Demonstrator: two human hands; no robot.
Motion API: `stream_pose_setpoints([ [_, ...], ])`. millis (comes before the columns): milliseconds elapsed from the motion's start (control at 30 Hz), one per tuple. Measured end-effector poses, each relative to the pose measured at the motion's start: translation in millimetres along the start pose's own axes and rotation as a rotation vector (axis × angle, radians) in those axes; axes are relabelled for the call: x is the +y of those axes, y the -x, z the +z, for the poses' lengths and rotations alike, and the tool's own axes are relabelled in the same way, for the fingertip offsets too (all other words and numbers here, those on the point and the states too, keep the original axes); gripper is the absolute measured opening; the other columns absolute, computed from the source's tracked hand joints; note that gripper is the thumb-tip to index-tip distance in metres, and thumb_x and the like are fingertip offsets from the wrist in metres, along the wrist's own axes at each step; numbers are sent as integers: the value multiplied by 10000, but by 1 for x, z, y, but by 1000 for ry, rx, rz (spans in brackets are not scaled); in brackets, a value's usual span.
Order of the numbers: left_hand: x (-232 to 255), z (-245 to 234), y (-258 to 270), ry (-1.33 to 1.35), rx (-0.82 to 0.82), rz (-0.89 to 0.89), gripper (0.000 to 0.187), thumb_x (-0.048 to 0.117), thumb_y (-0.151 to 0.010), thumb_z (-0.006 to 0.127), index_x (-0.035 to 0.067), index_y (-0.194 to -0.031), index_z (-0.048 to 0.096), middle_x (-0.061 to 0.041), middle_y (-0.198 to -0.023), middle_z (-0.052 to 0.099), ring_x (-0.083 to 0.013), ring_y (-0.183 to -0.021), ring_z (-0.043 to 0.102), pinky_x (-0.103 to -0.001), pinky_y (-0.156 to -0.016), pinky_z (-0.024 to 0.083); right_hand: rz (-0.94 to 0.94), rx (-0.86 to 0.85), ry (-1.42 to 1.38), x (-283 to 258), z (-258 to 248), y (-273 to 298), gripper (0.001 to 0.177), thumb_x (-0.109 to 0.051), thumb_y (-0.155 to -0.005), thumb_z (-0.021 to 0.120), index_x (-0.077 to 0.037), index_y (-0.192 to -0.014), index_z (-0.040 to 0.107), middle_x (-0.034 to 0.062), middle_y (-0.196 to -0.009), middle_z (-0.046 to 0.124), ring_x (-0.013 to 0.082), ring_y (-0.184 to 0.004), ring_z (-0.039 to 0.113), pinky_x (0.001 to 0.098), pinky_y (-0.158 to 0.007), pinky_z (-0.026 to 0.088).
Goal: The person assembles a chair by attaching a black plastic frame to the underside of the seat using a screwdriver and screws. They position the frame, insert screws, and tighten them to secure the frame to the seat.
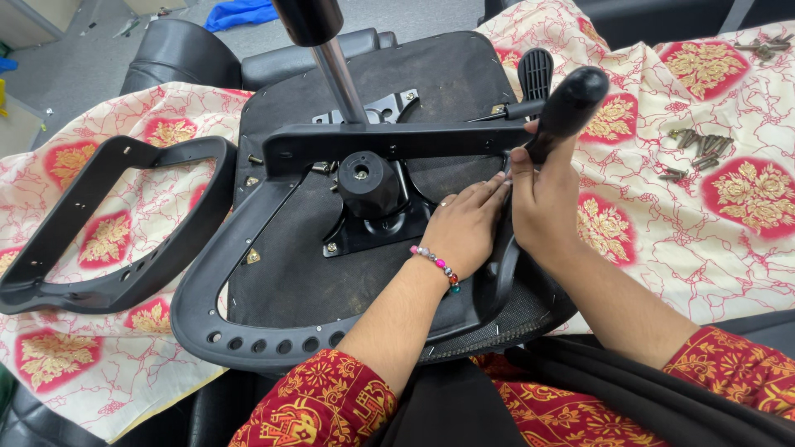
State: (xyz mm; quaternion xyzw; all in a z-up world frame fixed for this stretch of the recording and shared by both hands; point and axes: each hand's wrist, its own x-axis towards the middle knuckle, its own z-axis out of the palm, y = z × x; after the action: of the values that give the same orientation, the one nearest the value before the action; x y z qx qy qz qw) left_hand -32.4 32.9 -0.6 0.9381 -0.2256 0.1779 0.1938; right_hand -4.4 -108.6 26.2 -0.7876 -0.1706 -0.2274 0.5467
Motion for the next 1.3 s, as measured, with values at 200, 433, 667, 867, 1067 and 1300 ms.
stream_pose_setpoints([
  [200,6,6,-5,47,82,-81,326,122,-957,582,62,-1268,655,-81,-1292,695,-252,-1137,661,-435,-950,516,-43,34,11,-4,3,0,439,-72,-1099,561,-5,-1464,328,136,-1017,593,243,-883,656,359,-762,526],
  [433,18,8,-9,-81,146,-187,197,100,-912,626,42,-1060,744,-76,-1031,701,-248,-971,666,-419,-877,518,-28,12,11,-4,4,-2,408,14,-1106,497,-22,-1467,312,111,-994,597,231,-893,700,357,-808,548],
  [667,21,-3,-11,-154,46,-210,117,143,-872,706,77,-778,732,-69,-839,674,-237,-864,676,-419,-847,523,-38,-9,32,-6,4,-3,449,46,-1098,464,-15,-1503,279,107,-995,601,222,-911,715,352,-810,546],
  [867,23,-6,-10,-113,38,-283,168,224,-876,741,69,-818,718,-83,-845,673,-253,-819,708,-401,-716,568,-18,-12,-161,-5,5,-1,437,81,-1116,477,-20,-1496,286,110,-1085,624,180,-989,718,309,-888,579],
  [1067,27,-10,-17,117,16,-513,197,214,-868,737,58,-979,692,-120,-936,702,-324,-850,717,-426,-708,583,40,18,-277,2,7,-2,390,54,-1105,509,-12,-1420,288,103,-987,649,158,-867,715,294,-808,619],
  [1300,7,-13,-49,241,-225,-737,237,279,-811,793,107,-970,754,-141,-1004,752,-331,-988,719,-430,-864,570,17,61,-289,11,9,2,347,49,-1148,531,-27,-1368,273,103,-1012,635,167,-875,719,297,-806,608],
])
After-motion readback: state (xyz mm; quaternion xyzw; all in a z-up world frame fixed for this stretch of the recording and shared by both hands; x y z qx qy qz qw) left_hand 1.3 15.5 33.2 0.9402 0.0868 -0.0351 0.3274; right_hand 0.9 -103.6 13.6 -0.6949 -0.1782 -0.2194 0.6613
